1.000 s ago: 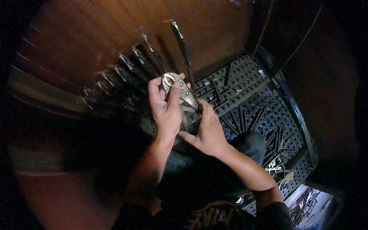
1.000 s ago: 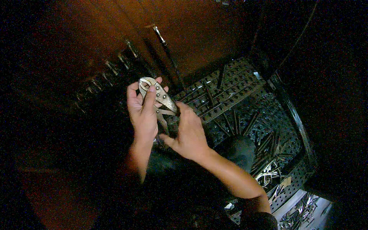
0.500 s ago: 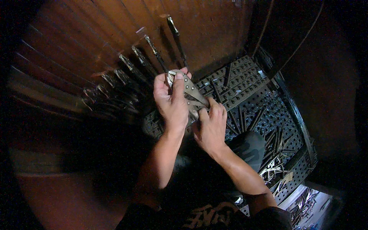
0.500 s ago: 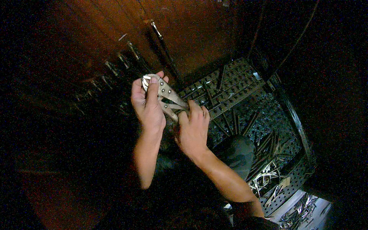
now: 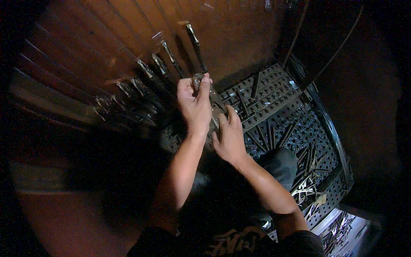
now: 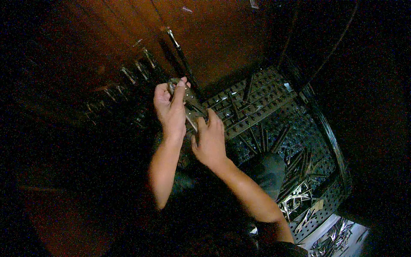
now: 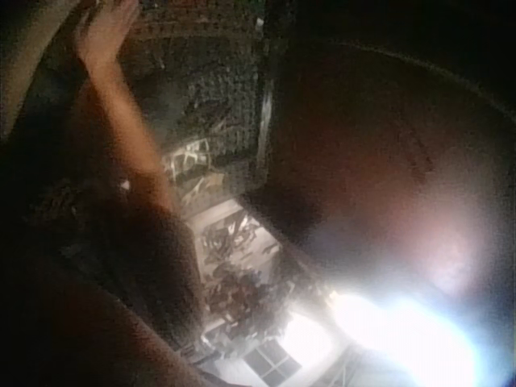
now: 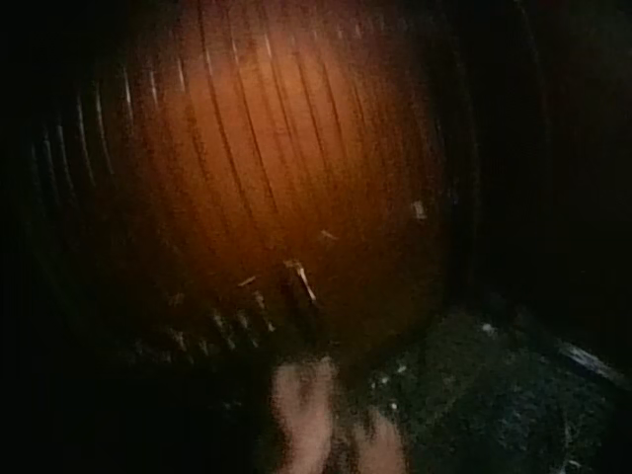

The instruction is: The person picks up locking pliers from a pile on the floor and hangs them one by one on a vertical rack, occasionally rotating the pliers to check their orientation.

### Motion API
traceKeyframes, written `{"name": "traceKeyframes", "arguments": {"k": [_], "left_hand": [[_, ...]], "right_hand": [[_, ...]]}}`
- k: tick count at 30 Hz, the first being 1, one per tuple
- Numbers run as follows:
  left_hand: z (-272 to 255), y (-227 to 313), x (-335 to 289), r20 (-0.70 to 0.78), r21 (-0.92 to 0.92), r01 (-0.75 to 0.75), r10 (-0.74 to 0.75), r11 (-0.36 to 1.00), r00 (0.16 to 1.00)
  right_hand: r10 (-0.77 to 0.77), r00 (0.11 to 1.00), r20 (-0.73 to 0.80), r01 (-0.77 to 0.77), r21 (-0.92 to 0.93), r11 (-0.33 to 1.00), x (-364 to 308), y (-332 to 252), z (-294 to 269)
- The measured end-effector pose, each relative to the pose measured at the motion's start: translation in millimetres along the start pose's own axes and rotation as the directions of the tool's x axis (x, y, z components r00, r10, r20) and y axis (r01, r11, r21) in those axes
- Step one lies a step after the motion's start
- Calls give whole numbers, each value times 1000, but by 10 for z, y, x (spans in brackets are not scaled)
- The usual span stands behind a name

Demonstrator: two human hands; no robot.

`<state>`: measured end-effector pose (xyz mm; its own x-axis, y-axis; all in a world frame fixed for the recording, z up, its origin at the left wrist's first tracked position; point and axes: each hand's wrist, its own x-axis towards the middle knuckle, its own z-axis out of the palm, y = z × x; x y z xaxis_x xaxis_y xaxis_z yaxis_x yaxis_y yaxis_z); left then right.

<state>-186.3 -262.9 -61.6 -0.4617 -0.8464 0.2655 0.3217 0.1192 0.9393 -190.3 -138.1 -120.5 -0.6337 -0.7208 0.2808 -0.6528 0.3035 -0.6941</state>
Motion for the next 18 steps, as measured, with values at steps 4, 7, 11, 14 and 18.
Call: {"name": "traceKeyframes", "arguments": {"k": [4,7,11,14,18], "left_hand": [[-89,107,158,-13,239,15,-12,971,1000],[-176,10,366,3,166,-60,60,984,998],[-251,-86,647,53,235,-98,88,967,995],[-234,-104,841,23,105,11,-13,994,1000],[-97,-136,984,26,-194,160,-158,968,987]], "right_hand": [[7,1000,1,-7,204,979,265,199,145],[-21,998,56,2,330,944,453,372,223],[-129,985,112,62,468,882,620,461,272],[-107,985,134,18,536,844,663,416,317],[-134,984,119,50,539,841,689,464,354]]}}
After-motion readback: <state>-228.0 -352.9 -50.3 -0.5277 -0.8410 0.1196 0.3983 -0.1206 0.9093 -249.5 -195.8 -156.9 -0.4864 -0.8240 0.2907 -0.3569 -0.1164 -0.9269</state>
